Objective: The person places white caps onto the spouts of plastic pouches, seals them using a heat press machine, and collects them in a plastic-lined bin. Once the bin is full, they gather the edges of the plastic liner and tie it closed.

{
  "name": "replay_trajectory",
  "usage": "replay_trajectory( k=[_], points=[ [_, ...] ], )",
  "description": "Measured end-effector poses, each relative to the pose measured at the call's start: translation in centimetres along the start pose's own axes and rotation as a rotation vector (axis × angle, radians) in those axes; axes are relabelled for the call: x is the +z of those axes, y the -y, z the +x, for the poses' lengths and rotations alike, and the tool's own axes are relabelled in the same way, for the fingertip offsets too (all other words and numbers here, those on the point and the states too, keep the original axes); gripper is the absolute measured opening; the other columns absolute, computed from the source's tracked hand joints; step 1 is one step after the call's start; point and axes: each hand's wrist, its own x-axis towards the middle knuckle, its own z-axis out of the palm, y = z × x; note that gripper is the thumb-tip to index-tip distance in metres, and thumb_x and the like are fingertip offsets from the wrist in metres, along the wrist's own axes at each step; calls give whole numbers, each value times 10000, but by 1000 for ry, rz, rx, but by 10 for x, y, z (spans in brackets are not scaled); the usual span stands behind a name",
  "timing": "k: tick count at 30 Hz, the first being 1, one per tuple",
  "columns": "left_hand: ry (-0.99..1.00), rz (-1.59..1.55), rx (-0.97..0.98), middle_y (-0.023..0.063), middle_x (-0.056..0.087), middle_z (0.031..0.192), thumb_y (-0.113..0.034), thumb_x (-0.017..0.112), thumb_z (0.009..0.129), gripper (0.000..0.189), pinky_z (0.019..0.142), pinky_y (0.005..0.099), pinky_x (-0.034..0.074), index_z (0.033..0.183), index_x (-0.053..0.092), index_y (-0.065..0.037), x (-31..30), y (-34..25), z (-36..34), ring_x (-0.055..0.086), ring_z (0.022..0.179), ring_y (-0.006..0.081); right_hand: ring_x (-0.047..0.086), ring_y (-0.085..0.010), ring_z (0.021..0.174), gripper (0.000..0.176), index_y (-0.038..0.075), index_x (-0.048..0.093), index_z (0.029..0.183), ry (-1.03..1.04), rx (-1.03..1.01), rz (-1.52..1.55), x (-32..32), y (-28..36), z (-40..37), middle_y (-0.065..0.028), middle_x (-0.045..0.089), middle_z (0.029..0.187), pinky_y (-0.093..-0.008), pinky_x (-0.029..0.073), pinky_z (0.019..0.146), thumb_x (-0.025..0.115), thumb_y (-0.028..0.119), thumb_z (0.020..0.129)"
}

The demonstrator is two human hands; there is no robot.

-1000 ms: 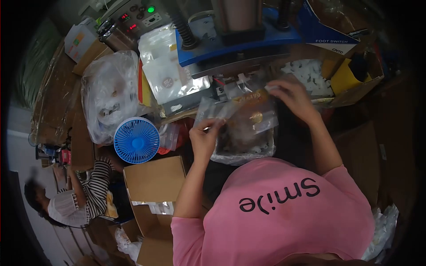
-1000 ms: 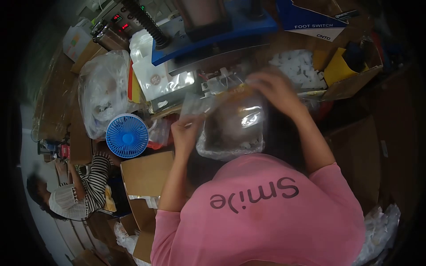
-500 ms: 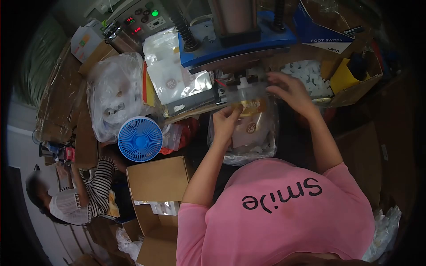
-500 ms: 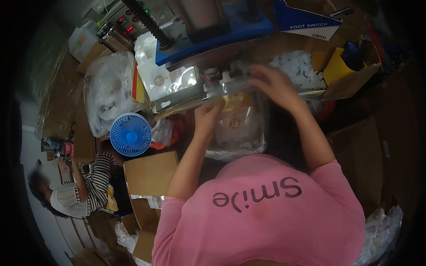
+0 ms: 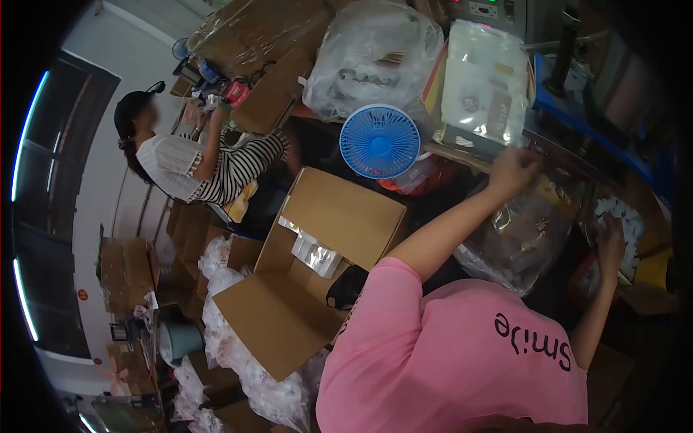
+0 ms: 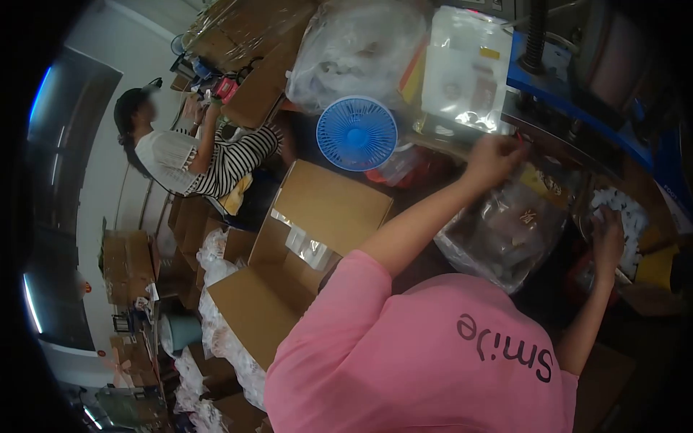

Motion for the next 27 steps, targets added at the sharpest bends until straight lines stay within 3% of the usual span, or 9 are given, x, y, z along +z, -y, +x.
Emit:
replay_trajectory(
  k=[2, 4, 6, 10, 13, 15, 16, 23, 27],
  points=[
    [-176, 217, 70, 126, 661, 977, -345, 701, 751, 423, 787, 398, 465, 1012, 656, -15, -20, -2, 8, 621, 891, 255, 571, -296, 1032, 275, 61, 579, 1156, 13, -42, -14, 2, -1, 4, -135, 585, 1110, -388, 446, 846, 530, 178, 912],
    [-450, 759, 461, 128, 498, 1303, -393, 697, 726, 576, 1042, 499, 272, 1189, 568, -76, -39, 36, 15, 428, 1234, 325, 567, -288, 1030, 284, 61, 571, 1174, -43, -46, 49, 6, -12, 4, -136, 581, 1108, -385, 448, 838, 507, 194, 930],
    [-279, 782, 399, 84, 407, 1392, -372, 693, 729, 589, 1098, 527, 121, 1241, 535, -127, -54, 53, -3, 300, 1330, 307, 564, -279, 1027, 295, 62, 562, 1192, -106, -52, 112, 5, -15, 3, -137, 576, 1107, -382, 449, 829, 484, 210, 949],
    [-302, 709, 487, 82, 562, 1226, -234, 693, 711, 372, 1081, 519, 166, 1067, 648, -138, -73, 48, -32, 448, 1218, 274, 560, -242, 1007, 330, 80, 534, 1243, -170, -5, 324, -3, -22, -6, -118, 575, 1117, -347, 451, 803, 448, 257, 979],
    [-266, 489, 267, 88, 661, 975, -174, 683, 718, 198, 990, 469, 334, 899, 694, -95, -76, 21, -42, 594, 999, 257, 554, -206, 1009, 317, 87, 542, 1233, -153, 74, 422, -11, -20, -5, -112, 578, 1109, -328, 448, 796, 459, 255, 977],
    [-201, 78, 201, 100, 665, 793, -148, 663, 738, 122, 792, 391, 471, 812, 693, -56, -62, 4, -57, 640, 775, 268, 549, -187, 1014, 297, 85, 557, 1210, -101, 179, 532, -14, -12, -5, -110, 579, 1103, -325, 445, 796, 476, 241, 970],
    [-216, -10, 199, 117, 662, 787, -146, 645, 756, 125, 643, 346, 492, 819, 689, -48, -51, 3, -65, 636, 714, 292, 549, -177, 998, 274, 73, 569, 1179, -70, 118, 543, -15, -3, -3, -108, 588, 1069, -322, 442, 797, 498, 220, 959],
    [-4, 173, 47, 112, 659, 779, -128, 673, 772, 130, 644, 286, 479, 849, 687, -25, -2, 23, -96, 642, 716, 194, 564, -217, 914, 172, -6, 626, 956, 440, -273, 376, -65, 122, -7, -106, 619, 900, -310, 433, 792, 629, 64, 798],
    [227, -100, 57, 139, 666, 790, -165, 662, 786, 172, 670, 314, 505, 891, 698, -33, 12, 42, -108, 660, 730, 224, 595, -248, 874, 156, -12, 637, 904, 481, -398, 549, -50, 124, -8, -123, 629, 876, -315, 454, 755, 642, 63, 768]
  ],
)
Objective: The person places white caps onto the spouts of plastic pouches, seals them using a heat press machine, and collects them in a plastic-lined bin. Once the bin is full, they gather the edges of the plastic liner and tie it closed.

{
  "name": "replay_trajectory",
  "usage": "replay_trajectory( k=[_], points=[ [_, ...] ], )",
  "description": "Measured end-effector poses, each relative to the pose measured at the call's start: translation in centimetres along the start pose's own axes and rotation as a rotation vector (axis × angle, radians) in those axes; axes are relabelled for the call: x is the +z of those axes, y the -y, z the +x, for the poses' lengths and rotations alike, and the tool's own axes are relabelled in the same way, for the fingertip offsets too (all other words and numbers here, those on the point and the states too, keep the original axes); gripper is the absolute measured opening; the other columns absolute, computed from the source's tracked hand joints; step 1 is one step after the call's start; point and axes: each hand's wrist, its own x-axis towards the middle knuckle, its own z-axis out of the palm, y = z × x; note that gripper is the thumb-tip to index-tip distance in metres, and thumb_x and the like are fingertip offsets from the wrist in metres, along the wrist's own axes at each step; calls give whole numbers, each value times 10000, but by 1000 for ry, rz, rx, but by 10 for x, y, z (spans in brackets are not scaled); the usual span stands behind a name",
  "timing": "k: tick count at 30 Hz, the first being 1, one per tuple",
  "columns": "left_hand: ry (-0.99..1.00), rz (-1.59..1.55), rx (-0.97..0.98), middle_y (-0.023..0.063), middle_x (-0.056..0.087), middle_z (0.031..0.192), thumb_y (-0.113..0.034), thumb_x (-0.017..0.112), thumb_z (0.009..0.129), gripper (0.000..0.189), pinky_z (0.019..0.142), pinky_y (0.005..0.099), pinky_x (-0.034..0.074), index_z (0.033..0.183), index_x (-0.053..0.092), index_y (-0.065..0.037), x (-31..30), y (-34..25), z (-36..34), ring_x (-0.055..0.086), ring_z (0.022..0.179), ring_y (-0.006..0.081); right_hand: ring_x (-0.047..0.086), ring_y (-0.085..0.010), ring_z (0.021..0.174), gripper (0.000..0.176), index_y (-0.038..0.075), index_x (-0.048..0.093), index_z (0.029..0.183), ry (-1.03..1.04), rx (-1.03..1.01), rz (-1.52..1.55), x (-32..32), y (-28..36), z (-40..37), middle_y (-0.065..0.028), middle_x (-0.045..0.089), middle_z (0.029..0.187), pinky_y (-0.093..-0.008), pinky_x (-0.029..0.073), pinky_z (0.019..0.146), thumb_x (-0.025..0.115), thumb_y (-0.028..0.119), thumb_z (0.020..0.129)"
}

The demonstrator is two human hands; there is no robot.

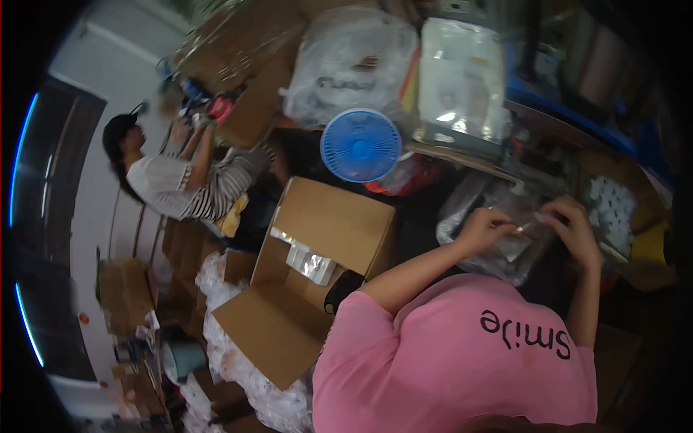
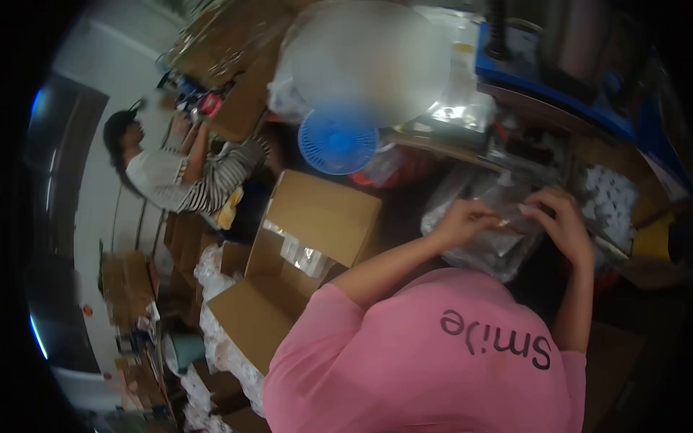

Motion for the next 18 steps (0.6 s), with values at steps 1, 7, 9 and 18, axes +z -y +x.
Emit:
replay_trajectory(
  k=[1, 7, 9, 18],
  points=[
    [41, -56, -22, 127, 673, 797, -158, 649, 813, 182, 668, 294, 506, 913, 692, -12, -2, -5, 1, 658, 732, 192, 608, -253, 865, 155, -10, 642, 910, -43, -19, 72, 4, -10, -1, -126, 637, 880, -313, 464, 753, 639, 73, 778],
    [146, -154, -176, 57, 673, 804, -149, 615, 874, 208, 647, 236, 497, 945, 674, 37, 1, -11, 20, 621, 714, 100, 597, -244, 1014, 388, 33, 583, 1170, -318, -4, 56, 16, -28, -9, -129, 637, 1076, -325, 454, 870, 648, 204, 828],
    [-53, -298, -299, 51, 663, 768, -185, 644, 858, 237, 582, 224, 465, 918, 676, 42, 6, -19, 33, 592, 670, 79, 601, -254, 1003, 390, 38, 582, 1170, -444, 96, 43, 6, -39, -18, -131, 629, 1090, -333, 460, 859, 649, 218, 831],
    [-152, -486, -349, 34, 580, 671, -184, 621, 836, 218, 554, 269, 382, 745, 636, 13, 15, -16, 93, 506, 618, 105, 590, -335, 927, 256, 40, 615, 1050, -457, 444, -485, -28, -88, -59, -163, 602, 1022, -397, 451, 783, 602, 211, 860]
  ],
)
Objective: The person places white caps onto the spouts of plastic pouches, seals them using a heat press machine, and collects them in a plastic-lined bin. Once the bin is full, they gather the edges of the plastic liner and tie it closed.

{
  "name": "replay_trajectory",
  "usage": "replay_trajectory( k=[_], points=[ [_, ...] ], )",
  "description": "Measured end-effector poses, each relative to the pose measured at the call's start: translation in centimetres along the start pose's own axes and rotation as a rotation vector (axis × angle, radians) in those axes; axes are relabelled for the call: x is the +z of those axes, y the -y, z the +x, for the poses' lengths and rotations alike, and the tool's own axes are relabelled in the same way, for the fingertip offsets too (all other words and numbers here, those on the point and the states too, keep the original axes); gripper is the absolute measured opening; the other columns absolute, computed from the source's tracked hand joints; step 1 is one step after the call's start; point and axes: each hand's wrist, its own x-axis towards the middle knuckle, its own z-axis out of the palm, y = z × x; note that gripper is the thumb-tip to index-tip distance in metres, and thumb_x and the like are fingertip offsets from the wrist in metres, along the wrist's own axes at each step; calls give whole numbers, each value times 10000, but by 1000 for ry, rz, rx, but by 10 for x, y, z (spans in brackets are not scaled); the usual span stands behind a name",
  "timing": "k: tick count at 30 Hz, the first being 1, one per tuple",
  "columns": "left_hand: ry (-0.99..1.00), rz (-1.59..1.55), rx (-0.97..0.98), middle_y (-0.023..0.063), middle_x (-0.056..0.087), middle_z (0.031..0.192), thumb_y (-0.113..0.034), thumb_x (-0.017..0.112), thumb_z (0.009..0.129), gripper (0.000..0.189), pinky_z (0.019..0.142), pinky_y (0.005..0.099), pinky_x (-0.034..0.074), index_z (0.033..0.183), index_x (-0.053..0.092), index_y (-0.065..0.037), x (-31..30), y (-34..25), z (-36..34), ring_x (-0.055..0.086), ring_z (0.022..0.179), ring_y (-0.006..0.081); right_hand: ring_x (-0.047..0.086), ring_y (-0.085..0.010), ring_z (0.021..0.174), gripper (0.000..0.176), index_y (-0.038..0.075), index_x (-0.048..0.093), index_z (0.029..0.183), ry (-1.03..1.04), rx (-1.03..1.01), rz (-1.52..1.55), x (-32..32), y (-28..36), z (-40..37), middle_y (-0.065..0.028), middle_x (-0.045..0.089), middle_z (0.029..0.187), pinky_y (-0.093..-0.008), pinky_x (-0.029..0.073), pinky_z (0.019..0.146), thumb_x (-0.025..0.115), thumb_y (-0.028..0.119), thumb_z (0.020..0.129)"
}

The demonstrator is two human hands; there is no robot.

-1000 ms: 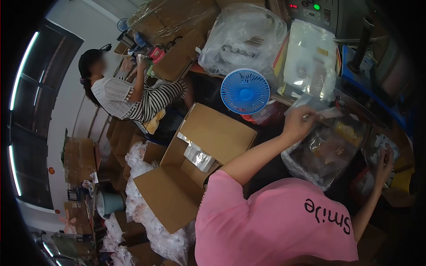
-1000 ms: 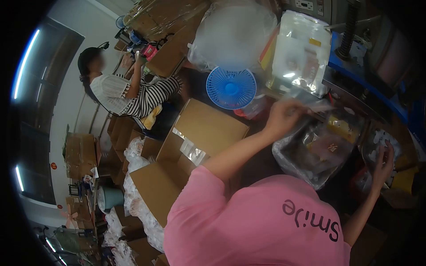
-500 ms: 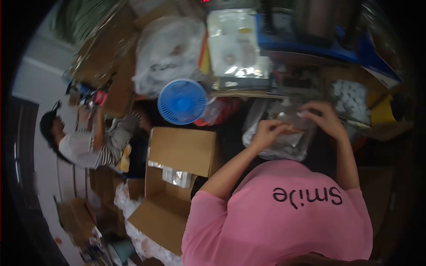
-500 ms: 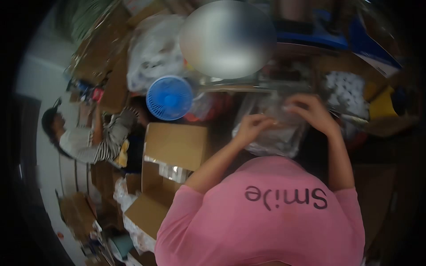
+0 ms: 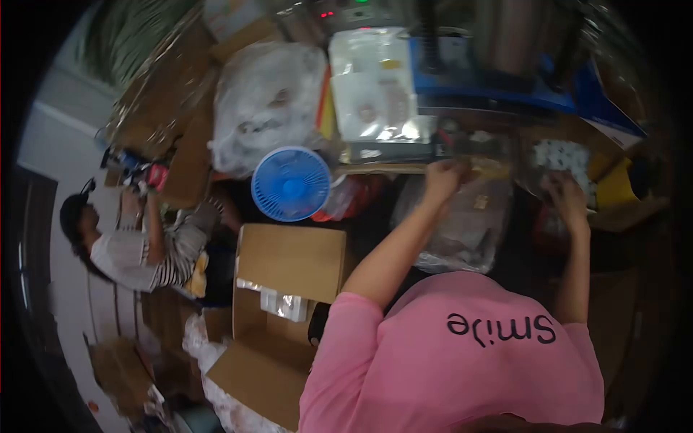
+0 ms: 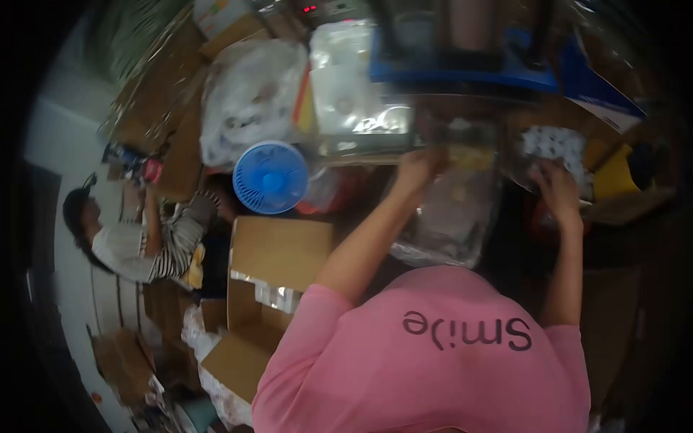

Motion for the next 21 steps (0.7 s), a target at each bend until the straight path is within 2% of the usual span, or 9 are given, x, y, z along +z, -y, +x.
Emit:
replay_trajectory(
  k=[6, 8, 10, 11, 12, 14, 15, 19, 21],
  points=[
    [40, 147, 231, 61, 618, 644, -184, 613, 824, 214, 641, 278, 456, 786, 681, 15, -26, -12, 15, 589, 672, 143, 567, -314, 926, 159, 5, 594, 990, 55, -158, 113, 26, -16, 7, -153, 541, 1008, -382, 435, 766, 543, 121, 894],
    [-93, 486, 446, 134, 684, 867, -235, 671, 745, 270, 672, 375, 498, 860, 682, 8, -43, -32, 31, 649, 740, 295, 561, -269, 901, 156, -2, 584, 1000, 88, -111, 353, 31, -29, 13, -124, 532, 972, -350, 433, 748, 507, 110, 925],
    [-427, 873, 836, 155, 545, 1248, -340, 708, 710, 516, 909, 445, 425, 1133, 609, -64, -62, -60, 20, 543, 1094, 346, 554, -247, 914, 169, 0, 581, 1033, 61, -123, 371, 36, -43, 13, -114, 535, 987, -340, 437, 758, 493, 106, 936],
    [-451, 1190, 743, 136, 361, 1418, -384, 727, 682, 706, 1063, 496, 247, 1293, 482, -130, -80, -51, 23, 350, 1297, 316, 547, -226, 927, 184, 2, 577, 1065, 33, -119, 385, 37, -47, 12, -103, 538, 1001, -331, 441, 768, 478, 102, 946],
    [-458, 1194, 746, 136, 361, 1418, -384, 727, 682, 706, 1063, 496, 247, 1293, 482, -130, -92, -44, 18, 350, 1297, 316, 547, -226, 927, 184, 2, 577, 1065, 31, -125, 390, 37, -44, 9, -103, 538, 1001, -331, 441, 768, 478, 102, 946],
    [-277, 1358, 774, 123, 373, 1408, -352, 725, 685, 699, 1095, 533, 148, 1303, 471, -149, -107, -33, -2, 279, 1343, 305, 533, -214, 951, 226, 21, 564, 1141, -100, -2, 663, 37, -31, 6, -98, 541, 1058, -315, 443, 809, 476, 73, 939],
    [-309, 1317, 844, 103, 458, 1342, -297, 720, 688, 582, 1087, 538, 153, 1228, 555, -158, -110, -28, -10, 353, 1298, 285, 533, -214, 951, 226, 21, 564, 1141, -107, -1, 672, 37, -35, 6, -98, 541, 1058, -315, 443, 809, 476, 73, 939],
    [-395, 1229, 836, 87, 590, 1185, -241, 710, 686, 409, 1077, 492, 206, 1082, 658, -150, -126, -26, -19, 467, 1200, 256, 533, -193, 978, 272, 49, 551, 1190, 10, -45, 519, 43, -74, 10, -88, 549, 1115, -298, 439, 837, 477, 39, 928],
    [-380, 879, 774, 85, 683, 826, -98, 669, 716, 139, 834, 378, 473, 838, 707, -45, -111, -40, -29, 648, 840, 264, 536, -178, 963, 268, 53, 554, 1181, 13, -70, 495, 42, -74, 12, -78, 560, 1098, -290, 439, 827, 484, 35, 924]
  ],
)
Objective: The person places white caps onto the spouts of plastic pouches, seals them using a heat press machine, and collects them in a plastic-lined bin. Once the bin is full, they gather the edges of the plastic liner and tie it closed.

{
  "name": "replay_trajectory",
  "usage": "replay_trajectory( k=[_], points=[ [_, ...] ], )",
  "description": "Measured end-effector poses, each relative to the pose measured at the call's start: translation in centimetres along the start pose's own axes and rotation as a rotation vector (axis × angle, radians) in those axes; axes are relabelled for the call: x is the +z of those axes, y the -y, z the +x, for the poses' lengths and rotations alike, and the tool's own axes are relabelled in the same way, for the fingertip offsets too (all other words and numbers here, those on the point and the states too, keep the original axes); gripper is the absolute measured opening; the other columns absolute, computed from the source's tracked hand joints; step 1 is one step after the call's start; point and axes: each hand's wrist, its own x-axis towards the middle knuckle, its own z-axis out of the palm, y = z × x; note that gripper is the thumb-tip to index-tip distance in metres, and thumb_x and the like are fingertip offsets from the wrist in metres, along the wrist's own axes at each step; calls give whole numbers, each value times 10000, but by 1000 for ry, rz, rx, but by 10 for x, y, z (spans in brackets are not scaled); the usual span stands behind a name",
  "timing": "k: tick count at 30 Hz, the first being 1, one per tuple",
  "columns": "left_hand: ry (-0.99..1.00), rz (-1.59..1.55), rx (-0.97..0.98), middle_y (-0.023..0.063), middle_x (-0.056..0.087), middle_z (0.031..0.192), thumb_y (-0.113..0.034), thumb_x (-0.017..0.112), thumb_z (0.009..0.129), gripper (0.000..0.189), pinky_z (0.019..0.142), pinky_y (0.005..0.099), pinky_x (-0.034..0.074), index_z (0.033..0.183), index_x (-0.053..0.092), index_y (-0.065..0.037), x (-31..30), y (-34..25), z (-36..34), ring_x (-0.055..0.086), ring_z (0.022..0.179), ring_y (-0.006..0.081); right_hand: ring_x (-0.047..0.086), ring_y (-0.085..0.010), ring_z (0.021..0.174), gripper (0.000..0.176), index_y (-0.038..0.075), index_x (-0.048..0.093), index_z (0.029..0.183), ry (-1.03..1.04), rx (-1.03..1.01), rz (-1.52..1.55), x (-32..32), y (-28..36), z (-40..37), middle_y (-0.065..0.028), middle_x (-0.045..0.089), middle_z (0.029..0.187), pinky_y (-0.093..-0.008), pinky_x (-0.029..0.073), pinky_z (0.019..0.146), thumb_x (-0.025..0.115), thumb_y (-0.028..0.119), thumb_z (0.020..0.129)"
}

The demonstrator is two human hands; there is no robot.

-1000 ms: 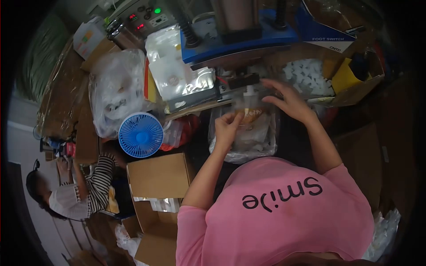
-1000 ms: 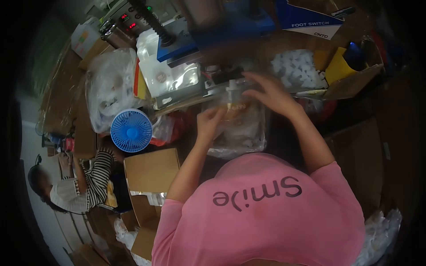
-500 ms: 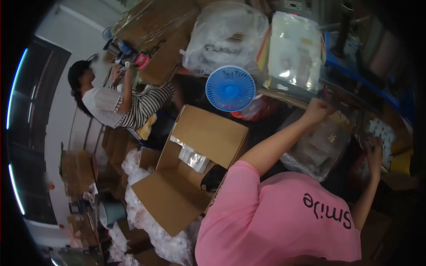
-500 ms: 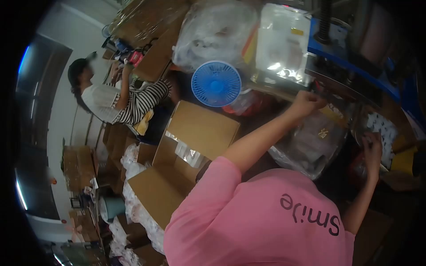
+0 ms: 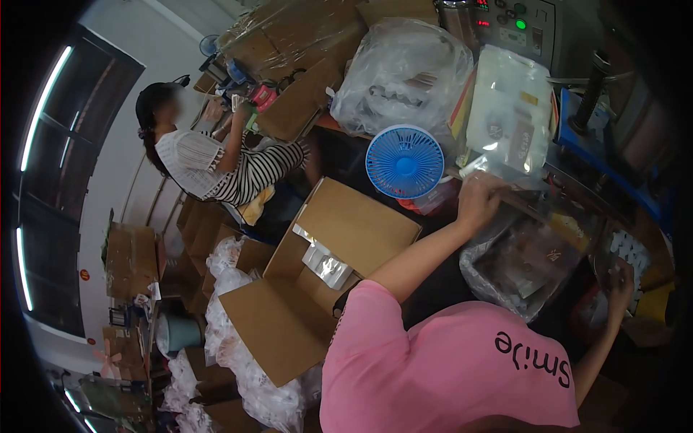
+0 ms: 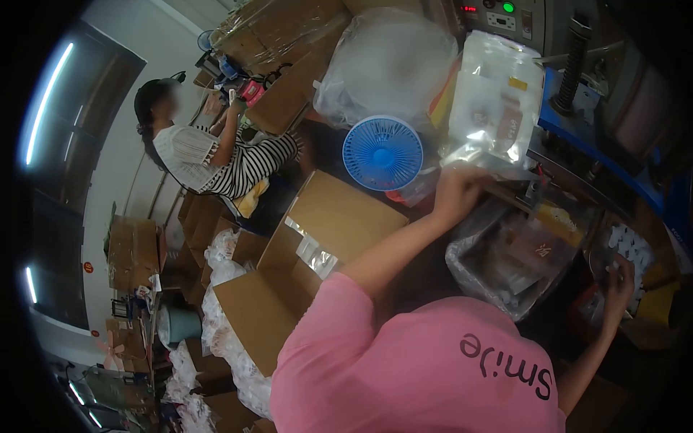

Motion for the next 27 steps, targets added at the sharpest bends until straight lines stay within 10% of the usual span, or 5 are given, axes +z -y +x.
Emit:
replay_trajectory(
  k=[5, 10, 14, 22, 27],
  points=[
    [298, -515, -271, 130, 673, 750, -75, 641, 725, 134, 668, 309, 501, 827, 702, -16, 19, -53, -34, 650, 703, 178, 517, -98, 850, 137, 28, 565, 1010, -62, 24, 215, 4, 48, 8, -10, 550, 916, -247, 418, 757, 570, 45, 874],
    [399, -319, -361, 117, 676, 748, -102, 654, 712, 135, 675, 314, 498, 809, 698, -20, 55, -59, -69, 648, 704, 181, 503, -80, 815, 159, 32, 551, 949, 164, 12, 305, 28, 142, 5, 4, 524, 853, -216, 401, 724, 616, 25, 804],
    [489, -448, -286, 116, 671, 745, -99, 648, 742, 122, 670, 296, 489, 826, 694, -23, 58, -56, -83, 652, 716, 186, 532, -73, 793, 189, 58, 553, 910, 504, 113, 582, 54, 149, 4, 16, 543, 829, -209, 418, 707, 638, 10, 748],
    [543, -382, -253, 108, 673, 759, -105, 646, 795, 132, 645, 268, 469, 875, 696, -14, 49, -43, -89, 631, 686, 152, 557, -103, 847, 202, 52, 578, 894, 378, -10, 310, 48, 149, -3, 3, 581, 867, -237, 430, 766, 694, 59, 729],
    [628, -561, -280, 92, 680, 768, -134, 641, 841, 148, 624, 250, 461, 849, 697, 4, 57, -60, -85, 612, 682, 103, 566, -110, 867, 206, 48, 582, 938, 482, 34, 704, 66, 139, -4, -12, 594, 899, -251, 441, 790, 697, 95, 773]
  ],
)
